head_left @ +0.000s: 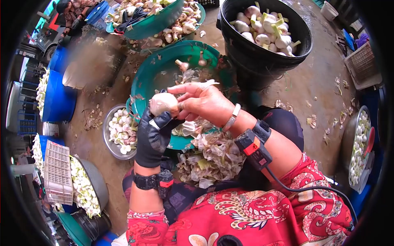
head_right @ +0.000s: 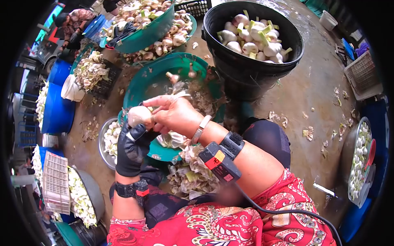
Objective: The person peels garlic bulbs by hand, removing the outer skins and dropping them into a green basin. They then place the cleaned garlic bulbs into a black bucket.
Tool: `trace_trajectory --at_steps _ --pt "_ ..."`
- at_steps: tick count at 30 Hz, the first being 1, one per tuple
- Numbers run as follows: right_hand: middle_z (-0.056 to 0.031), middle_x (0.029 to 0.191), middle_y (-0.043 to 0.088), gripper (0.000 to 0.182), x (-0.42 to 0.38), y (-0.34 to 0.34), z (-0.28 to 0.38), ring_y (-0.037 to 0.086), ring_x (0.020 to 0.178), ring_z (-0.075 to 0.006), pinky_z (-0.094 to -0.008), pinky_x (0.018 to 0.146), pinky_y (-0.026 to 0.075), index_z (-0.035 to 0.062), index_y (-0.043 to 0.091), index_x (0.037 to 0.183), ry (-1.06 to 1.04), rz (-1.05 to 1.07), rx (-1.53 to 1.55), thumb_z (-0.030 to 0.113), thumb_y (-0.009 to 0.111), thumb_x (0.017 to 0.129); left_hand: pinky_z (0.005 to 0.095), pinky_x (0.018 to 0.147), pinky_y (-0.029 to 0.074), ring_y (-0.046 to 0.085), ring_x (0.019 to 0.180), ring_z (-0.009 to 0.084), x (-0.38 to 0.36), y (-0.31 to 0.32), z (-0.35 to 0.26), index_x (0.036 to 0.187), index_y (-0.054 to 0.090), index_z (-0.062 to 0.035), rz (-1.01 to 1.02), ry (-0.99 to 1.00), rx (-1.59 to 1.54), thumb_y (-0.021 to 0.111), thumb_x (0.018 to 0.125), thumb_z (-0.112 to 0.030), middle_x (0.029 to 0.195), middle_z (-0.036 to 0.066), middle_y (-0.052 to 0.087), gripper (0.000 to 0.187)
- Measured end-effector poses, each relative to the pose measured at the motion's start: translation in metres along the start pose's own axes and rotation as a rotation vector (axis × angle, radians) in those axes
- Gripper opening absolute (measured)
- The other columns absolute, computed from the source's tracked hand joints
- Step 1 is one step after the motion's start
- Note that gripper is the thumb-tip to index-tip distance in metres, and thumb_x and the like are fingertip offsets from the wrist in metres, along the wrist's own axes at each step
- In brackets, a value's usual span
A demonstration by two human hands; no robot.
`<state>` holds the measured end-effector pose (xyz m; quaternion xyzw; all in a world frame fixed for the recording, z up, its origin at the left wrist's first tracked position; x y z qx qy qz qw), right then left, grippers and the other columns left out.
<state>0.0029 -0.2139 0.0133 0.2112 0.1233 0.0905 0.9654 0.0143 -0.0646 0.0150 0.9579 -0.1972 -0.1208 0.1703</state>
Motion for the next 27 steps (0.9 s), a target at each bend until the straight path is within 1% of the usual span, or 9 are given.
trace_trajectory --at_steps 1,4,10,13,16,17,22,24,27 --pt "-0.0042 0.086 0.067 0.024 0.003 -0.007 0.001 0.063 0.073 -0.0080 -0.0211 0.062 0.051 0.0023 0.065 0.110 -0.039 -0.119 -0.083 0.006 0.062 0.086 0.0375 0.087 0.055 0.061 0.104 0.0223 0.001 0.002 0.005 0.130 0.047 -0.0021 -0.008 -0.062 -0.189 0.059 0.089 -0.003 0.117 0.010 0.059 0.043" --pt "-0.0027 0.081 0.067 0.015 0.004 -0.011 0.003 0.062 0.070 -0.0067 -0.0206 0.062 0.050 0.0010 0.067 0.098 -0.139 -0.216 -0.161 0.008 0.064 0.085 0.0370 0.086 0.055 0.062 0.103 0.0223 0.003 0.005 0.003 0.128 0.048 -0.0012 -0.009 -0.025 -0.150 0.060 0.088 -0.003 0.115 0.011 0.060 0.042" --pt "-0.0046 0.072 0.067 0.008 0.009 -0.010 -0.001 0.065 0.068 -0.0104 -0.0255 0.062 0.052 -0.0020 0.066 0.086 -0.307 -0.246 -0.346 0.004 0.066 0.081 0.0359 0.085 0.055 0.062 0.103 0.0223 0.006 0.000 0.006 0.130 0.048 -0.0021 -0.057 0.003 0.153 0.060 0.086 -0.004 0.116 0.011 0.060 0.045" --pt "-0.0201 0.071 0.064 0.005 0.003 -0.006 0.009 0.066 0.067 -0.0319 -0.0373 0.062 0.051 -0.0005 0.062 0.074 -0.453 -0.339 -0.642 0.005 0.061 0.074 0.0300 0.080 0.055 0.064 0.094 0.0175 0.007 -0.002 0.007 0.126 0.051 0.0015 -0.075 0.040 0.240 0.063 0.085 0.001 0.111 0.011 0.063 0.044" --pt "-0.0192 0.071 0.062 0.007 -0.001 -0.001 0.011 0.063 0.069 -0.0366 -0.0424 0.065 0.050 0.0008 0.060 0.073 -0.615 -0.456 -0.902 0.007 0.062 0.074 0.0289 0.079 0.055 0.064 0.092 0.0162 0.007 -0.003 0.009 0.127 0.051 0.0022 -0.078 0.044 0.258 0.064 0.083 0.002 0.111 0.010 0.063 0.046" --pt "-0.0192 0.072 0.061 0.010 -0.001 0.000 0.008 0.061 0.072 -0.0388 -0.0459 0.067 0.049 0.0019 0.058 0.073 -0.583 -0.479 -0.951 0.010 0.062 0.075 0.0289 0.079 0.055 0.064 0.092 0.0162 0.007 -0.001 0.009 0.127 0.051 0.0022 -0.075 0.044 0.255 0.064 0.083 0.002 0.111 0.010 0.063 0.046" --pt "-0.0200 0.071 0.061 0.010 -0.003 0.000 0.006 0.062 0.072 -0.0385 -0.0455 0.067 0.049 0.0017 0.058 0.071 -0.598 -0.578 -0.970 0.011 0.061 0.074 0.0289 0.081 0.055 0.063 0.095 0.0159 0.006 0.000 0.011 0.130 0.049 0.0026 -0.070 0.036 0.280 0.064 0.082 0.001 0.111 0.010 0.063 0.050" --pt "-0.0198 0.067 0.062 0.011 0.000 -0.010 -0.001 0.062 0.068 -0.0380 -0.0439 0.066 0.050 0.0010 0.059 0.068 -0.433 -0.565 -0.722 0.010 0.059 0.073 0.0297 0.081 0.055 0.064 0.096 0.0169 0.003 -0.001 0.008 0.130 0.049 0.0026 -0.054 0.027 0.289 0.065 0.082 0.001 0.111 0.010 0.063 0.051" --pt "-0.0133 0.060 0.062 0.014 0.016 -0.036 -0.031 0.064 0.059 -0.0232 -0.0379 0.058 0.051 0.0006 0.062 0.071 -0.085 -0.544 -0.365 0.013 0.058 0.077 0.0318 0.082 0.056 0.064 0.097 0.0195 -0.003 0.011 0.005 0.131 0.048 0.0027 0.065 -0.001 0.142 0.065 0.081 0.000 0.113 0.011 0.063 0.052"
Point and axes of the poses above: each hand's wrist, its own x-axis towards the middle knuckle, its own y-axis out of the palm, z = x × y, the point moved 6 cm from there along x, towards the middle knuckle
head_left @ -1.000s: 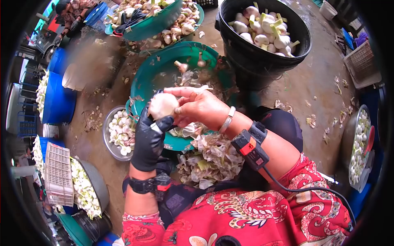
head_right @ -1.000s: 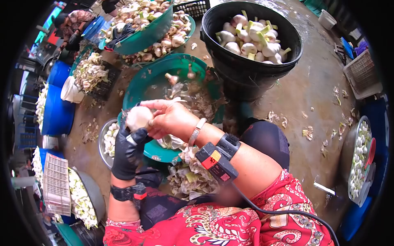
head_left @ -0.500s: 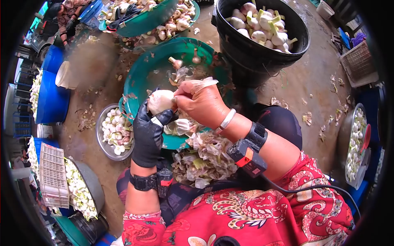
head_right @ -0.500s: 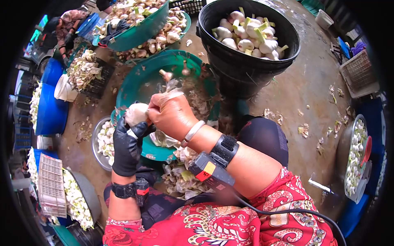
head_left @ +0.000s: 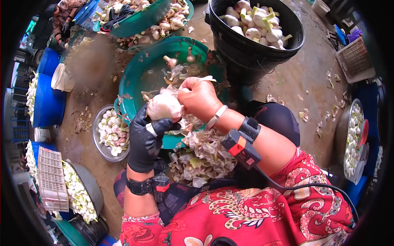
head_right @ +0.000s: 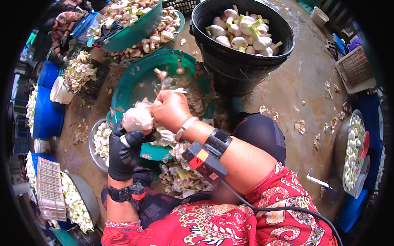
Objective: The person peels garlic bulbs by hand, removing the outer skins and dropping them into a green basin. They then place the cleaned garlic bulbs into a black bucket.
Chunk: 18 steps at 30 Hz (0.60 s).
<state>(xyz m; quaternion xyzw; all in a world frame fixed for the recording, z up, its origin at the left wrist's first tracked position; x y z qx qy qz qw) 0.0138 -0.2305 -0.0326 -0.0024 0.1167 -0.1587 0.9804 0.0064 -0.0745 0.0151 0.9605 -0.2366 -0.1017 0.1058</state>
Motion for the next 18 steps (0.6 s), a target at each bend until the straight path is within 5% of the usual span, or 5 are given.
trace_trajectory --at_steps 3,8,12,18 --pt "-0.0039 0.072 0.062 0.008 0.003 -0.017 0.005 0.060 0.057 -0.0113 -0.0249 0.048 0.049 0.0032 0.060 0.087 0.170 0.047 0.182 0.008 0.054 0.085 0.0352 0.082 0.057 0.065 0.098 0.0234 -0.001 0.008 -0.005 0.131 0.047 0.0020 0.114 0.015 -0.176 0.063 0.082 -0.002 0.114 0.012 0.062 0.052" --pt "-0.0021 0.083 0.063 0.003 -0.017 -0.017 0.040 0.062 0.072 -0.0094 -0.0229 0.062 0.052 0.0032 0.058 0.089 0.045 0.349 0.294 0.005 0.057 0.086 0.0356 0.084 0.056 0.063 0.102 0.0230 0.005 -0.005 -0.001 0.133 0.044 0.0000 -0.031 -0.019 -0.150 0.059 0.087 -0.003 0.116 0.013 0.060 0.048" --pt "-0.0008 0.080 0.062 0.013 -0.018 -0.004 0.043 0.061 0.073 -0.0069 -0.0225 0.062 0.050 0.0021 0.058 0.088 -0.266 0.346 0.045 -0.002 0.068 0.081 0.0350 0.085 0.055 0.062 0.101 0.0221 0.007 0.002 0.003 0.132 0.045 -0.0005 -0.070 -0.032 -0.178 0.058 0.088 -0.003 0.114 0.012 0.060 0.046" --pt "0.0007 0.069 0.058 0.007 -0.023 -0.014 0.045 0.058 0.061 -0.0064 -0.0213 0.054 0.047 0.0040 0.059 0.080 -0.131 0.412 0.174 0.002 0.065 0.082 0.0342 0.083 0.054 0.062 0.100 0.0215 0.008 0.004 0.013 0.131 0.047 -0.0014 0.047 -0.117 -0.310 0.060 0.085 -0.006 0.113 0.011 0.061 0.048"
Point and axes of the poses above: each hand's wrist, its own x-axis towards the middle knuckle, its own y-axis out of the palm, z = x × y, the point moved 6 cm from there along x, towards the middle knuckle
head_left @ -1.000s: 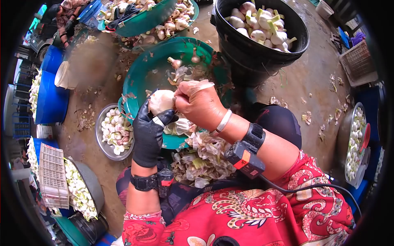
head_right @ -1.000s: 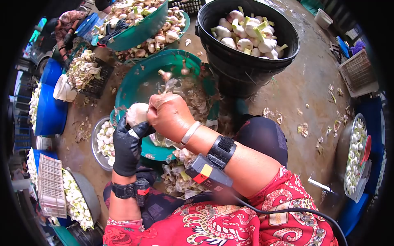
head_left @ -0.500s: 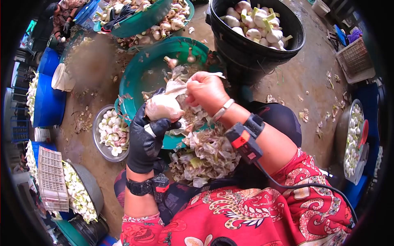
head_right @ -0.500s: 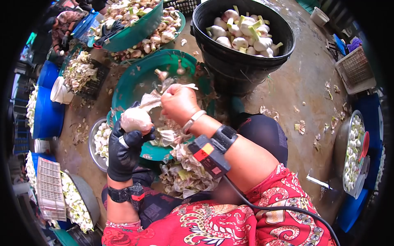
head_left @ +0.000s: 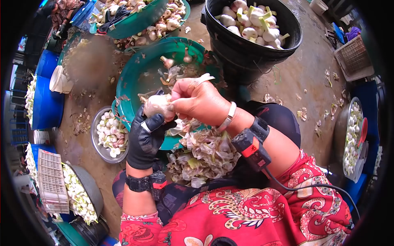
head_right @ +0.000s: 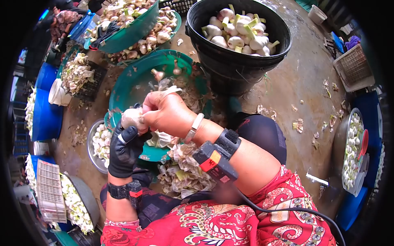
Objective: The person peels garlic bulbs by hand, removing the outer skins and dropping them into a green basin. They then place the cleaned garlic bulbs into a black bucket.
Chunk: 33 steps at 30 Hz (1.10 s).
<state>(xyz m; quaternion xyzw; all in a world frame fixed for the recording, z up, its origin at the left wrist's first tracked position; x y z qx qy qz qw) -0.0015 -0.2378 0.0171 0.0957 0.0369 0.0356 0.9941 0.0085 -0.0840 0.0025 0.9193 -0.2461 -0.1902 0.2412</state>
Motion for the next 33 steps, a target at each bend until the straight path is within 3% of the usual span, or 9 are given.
trace_trajectory --at_steps 3,7,9,17,19,23,24,30,33 --pt "0.0006 0.065 0.057 0.005 0.005 -0.023 -0.007 0.054 0.052 -0.0062 -0.0214 0.046 0.043 0.0055 0.058 0.079 0.094 -0.174 0.124 0.004 0.063 0.081 0.0358 0.083 0.052 0.062 0.097 0.0227 0.000 -0.002 0.003 0.127 0.050 -0.0005 0.111 -0.018 -0.048 0.062 0.081 -0.009 0.111 0.011 0.062 0.048" --pt "-0.0061 0.061 0.061 0.007 0.018 -0.086 -0.009 0.057 0.051 -0.0109 -0.0269 0.045 0.045 0.0017 0.061 0.071 -0.041 -0.572 -0.582 0.002 0.061 0.078 0.0368 0.084 0.049 0.061 0.095 0.0237 -0.007 -0.010 -0.004 0.122 0.053 0.0006 0.108 -0.018 -0.080 0.062 0.080 -0.010 0.110 0.011 0.062 0.043" --pt "-0.0063 0.059 0.062 0.007 0.012 -0.047 -0.021 0.058 0.057 -0.0147 -0.0324 0.054 0.048 0.0006 0.066 0.070 -0.223 0.087 -0.928 0.003 0.062 0.075 0.0372 0.082 0.051 0.062 0.097 0.0245 -0.006 -0.013 -0.003 0.131 0.047 -0.0004 0.118 -0.016 -0.077 0.060 0.082 -0.011 0.113 0.012 0.061 0.052" --pt "-0.0028 0.072 0.055 0.014 -0.006 0.000 0.016 0.051 0.067 -0.0076 -0.0271 0.057 0.044 0.0037 0.059 0.083 -0.387 -0.013 -0.367 0.005 0.072 0.076 0.0378 0.084 0.054 0.060 0.104 0.0252 -0.004 -0.002 0.004 0.142 0.034 -0.0037 -0.025 -0.051 -0.027 0.057 0.087 -0.018 0.124 0.013 0.054 0.061" --pt "-0.0129 0.067 0.057 0.014 -0.006 0.003 0.017 0.059 0.064 -0.0292 -0.0377 0.060 0.048 0.0043 0.056 0.073 -0.438 -0.046 -0.412 0.008 0.069 0.069 0.0358 0.086 0.053 0.058 0.106 0.0231 -0.002 0.000 0.004 0.142 0.034 -0.0034 -0.010 -0.026 0.117 0.061 0.084 -0.013 0.126 0.012 0.053 0.065" --pt "-0.0158 0.067 0.057 0.009 -0.009 0.010 0.018 0.057 0.064 -0.0363 -0.0387 0.059 0.047 0.0030 0.055 0.071 -0.469 0.068 -0.470 0.006 0.063 0.070 0.0292 0.093 0.047 0.054 0.111 0.0167 0.005 0.006 0.005 0.141 0.036 -0.0019 -0.018 0.041 0.471 0.073 0.070 0.006 0.127 0.008 0.052 0.080" --pt "-0.0032 0.064 0.053 0.010 -0.009 0.010 0.018 0.050 0.059 -0.0115 -0.0273 0.053 0.042 0.0036 0.054 0.076 -0.518 0.103 -0.501 0.001 0.063 0.075 0.0295 0.093 0.047 0.054 0.111 0.0165 0.004 0.010 0.001 0.139 0.038 -0.0017 -0.012 0.047 0.523 0.073 0.069 0.004 0.126 0.007 0.054 0.079" --pt "0.0057 0.066 0.048 0.017 0.003 -0.016 0.004 0.046 0.062 -0.0023 -0.0209 0.051 0.038 0.0056 0.049 0.071 -0.155 0.012 -0.176 0.002 0.063 0.080 0.0270 0.059 0.049 0.062 0.073 0.0173 -0.010 0.032 -0.002 0.131 0.044 0.0048 0.214 -0.072 0.248 0.075 0.065 -0.042 0.097 0.009 0.063 0.087" --pt "0.0045 0.068 0.051 0.016 0.012 -0.015 -0.020 0.051 0.062 -0.0035 -0.0196 0.053 0.042 0.0064 0.050 0.075 -0.050 -0.198 -0.169 0.004 0.064 0.082 0.0283 0.062 0.051 0.064 0.075 0.0198 -0.011 0.025 -0.002 0.133 0.041 0.0055 0.091 -0.059 0.290 0.074 0.066 -0.041 0.101 0.012 0.064 0.088"
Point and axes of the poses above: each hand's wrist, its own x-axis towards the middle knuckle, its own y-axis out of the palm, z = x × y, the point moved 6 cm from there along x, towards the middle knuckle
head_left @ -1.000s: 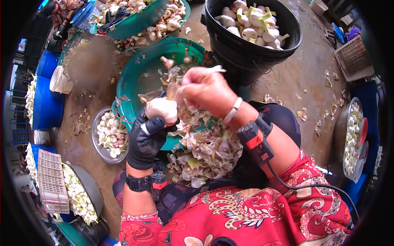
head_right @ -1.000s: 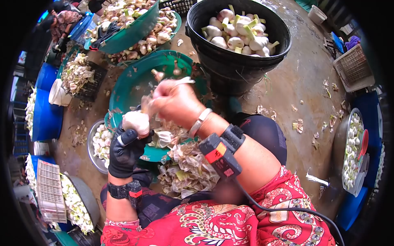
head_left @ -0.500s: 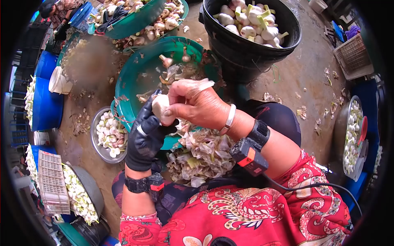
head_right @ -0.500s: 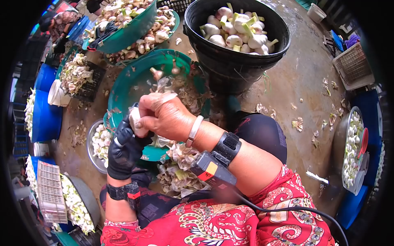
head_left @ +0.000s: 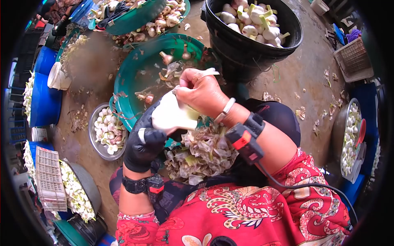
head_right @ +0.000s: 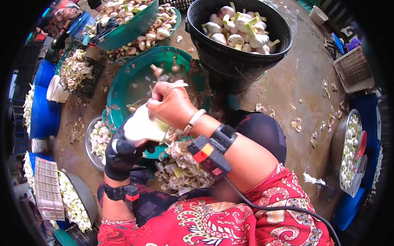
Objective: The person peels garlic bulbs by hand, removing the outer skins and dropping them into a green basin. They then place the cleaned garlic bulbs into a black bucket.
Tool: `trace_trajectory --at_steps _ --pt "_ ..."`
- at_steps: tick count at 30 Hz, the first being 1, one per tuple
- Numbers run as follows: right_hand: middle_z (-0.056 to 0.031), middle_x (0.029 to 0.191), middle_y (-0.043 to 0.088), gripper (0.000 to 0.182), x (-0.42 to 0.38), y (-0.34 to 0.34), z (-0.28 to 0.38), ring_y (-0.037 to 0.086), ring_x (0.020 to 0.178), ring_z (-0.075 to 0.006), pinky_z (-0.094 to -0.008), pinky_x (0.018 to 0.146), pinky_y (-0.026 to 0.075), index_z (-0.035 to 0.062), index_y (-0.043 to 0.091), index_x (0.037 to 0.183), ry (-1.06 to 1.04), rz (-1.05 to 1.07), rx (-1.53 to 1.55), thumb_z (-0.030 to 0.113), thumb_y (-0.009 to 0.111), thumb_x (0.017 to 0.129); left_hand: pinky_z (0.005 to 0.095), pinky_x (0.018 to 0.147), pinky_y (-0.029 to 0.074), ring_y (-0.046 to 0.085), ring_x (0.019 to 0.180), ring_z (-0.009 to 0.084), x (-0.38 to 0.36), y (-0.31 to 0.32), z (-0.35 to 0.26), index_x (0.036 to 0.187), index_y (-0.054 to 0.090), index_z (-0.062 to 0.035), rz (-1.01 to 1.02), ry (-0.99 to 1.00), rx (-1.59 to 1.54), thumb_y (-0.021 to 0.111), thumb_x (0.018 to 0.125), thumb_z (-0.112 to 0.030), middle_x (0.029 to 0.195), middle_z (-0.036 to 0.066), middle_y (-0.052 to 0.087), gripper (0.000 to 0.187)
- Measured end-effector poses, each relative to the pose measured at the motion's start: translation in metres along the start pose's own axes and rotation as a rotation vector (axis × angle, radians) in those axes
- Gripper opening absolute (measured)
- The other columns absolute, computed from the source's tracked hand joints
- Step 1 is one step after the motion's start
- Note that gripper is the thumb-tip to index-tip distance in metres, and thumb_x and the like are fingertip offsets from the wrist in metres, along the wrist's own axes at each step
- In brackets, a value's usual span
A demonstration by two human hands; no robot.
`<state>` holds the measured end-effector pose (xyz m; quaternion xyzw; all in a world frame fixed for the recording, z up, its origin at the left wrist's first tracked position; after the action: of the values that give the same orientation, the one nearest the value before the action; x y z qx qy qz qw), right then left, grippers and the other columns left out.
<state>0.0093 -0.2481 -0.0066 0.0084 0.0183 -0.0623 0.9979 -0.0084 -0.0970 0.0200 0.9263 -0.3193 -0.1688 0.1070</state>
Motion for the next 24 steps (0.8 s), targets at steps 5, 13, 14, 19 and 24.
trace_trajectory --at_steps 5,13,14,19,24 --pt "-0.0017 0.083 0.062 0.028 -0.011 0.006 -0.012 0.061 0.073 -0.0103 -0.0300 0.061 0.051 0.0051 0.062 0.094 0.540 0.162 0.265 0.026 0.075 0.082 0.0369 0.087 0.052 0.056 0.115 0.0269 0.000 -0.007 0.001 0.142 0.031 0.0040 0.008 -0.012 -0.046 0.069 0.073 -0.028 0.130 0.016 0.052 0.085" --pt "-0.0097 0.067 0.059 0.009 -0.003 0.020 0.007 0.055 0.061 -0.0149 -0.0322 0.056 0.045 0.0001 0.057 0.073 -0.134 0.161 -0.096 0.006 0.064 0.072 0.0317 0.099 0.042 0.051 0.117 0.0174 0.008 -0.028 0.007 0.137 0.041 0.0014 -0.106 0.078 0.022 0.067 0.080 -0.013 0.130 0.009 0.052 0.064" --pt "-0.0097 0.061 0.053 0.011 -0.008 0.019 0.016 0.050 0.058 -0.0135 -0.0320 0.055 0.044 0.0002 0.054 0.068 -0.263 0.124 -0.201 0.005 0.063 0.070 0.0317 0.099 0.042 0.051 0.117 0.0174 0.008 -0.033 0.008 0.137 0.041 0.0014 -0.107 0.079 0.021 0.067 0.080 -0.013 0.130 0.009 0.052 0.064" --pt "-0.0018 0.068 0.062 0.010 -0.004 0.013 -0.008 0.055 0.063 -0.0081 -0.0270 0.056 0.046 0.0037 0.061 0.070 0.124 -0.023 0.363 0.006 0.065 0.078 0.0345 0.101 0.043 0.053 0.118 0.0220 0.012 -0.025 0.015 0.134 0.045 0.0023 -0.036 0.027 -0.225 0.066 0.075 -0.002 0.130 0.012 0.054 0.063" --pt "-0.0047 0.082 0.063 0.008 -0.003 0.006 -0.015 0.062 0.071 -0.0145 -0.0310 0.065 0.053 0.0033 0.061 0.089 0.271 -0.152 0.968 0.001 0.062 0.080 0.0436 0.107 0.039 0.050 0.124 0.0311 0.014 -0.009 0.003 0.136 0.042 0.0024 0.055 0.047 -0.584 0.062 0.076 -0.005 0.134 0.018 0.050 0.065"
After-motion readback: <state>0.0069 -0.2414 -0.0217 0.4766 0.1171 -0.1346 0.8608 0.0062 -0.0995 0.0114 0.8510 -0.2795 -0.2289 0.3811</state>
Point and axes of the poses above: each hand's wrist, its own x-axis towards the middle knuckle, its own y-axis out of the palm, z = x × y, the point moved 6 cm from there along x, towards the middle knuckle
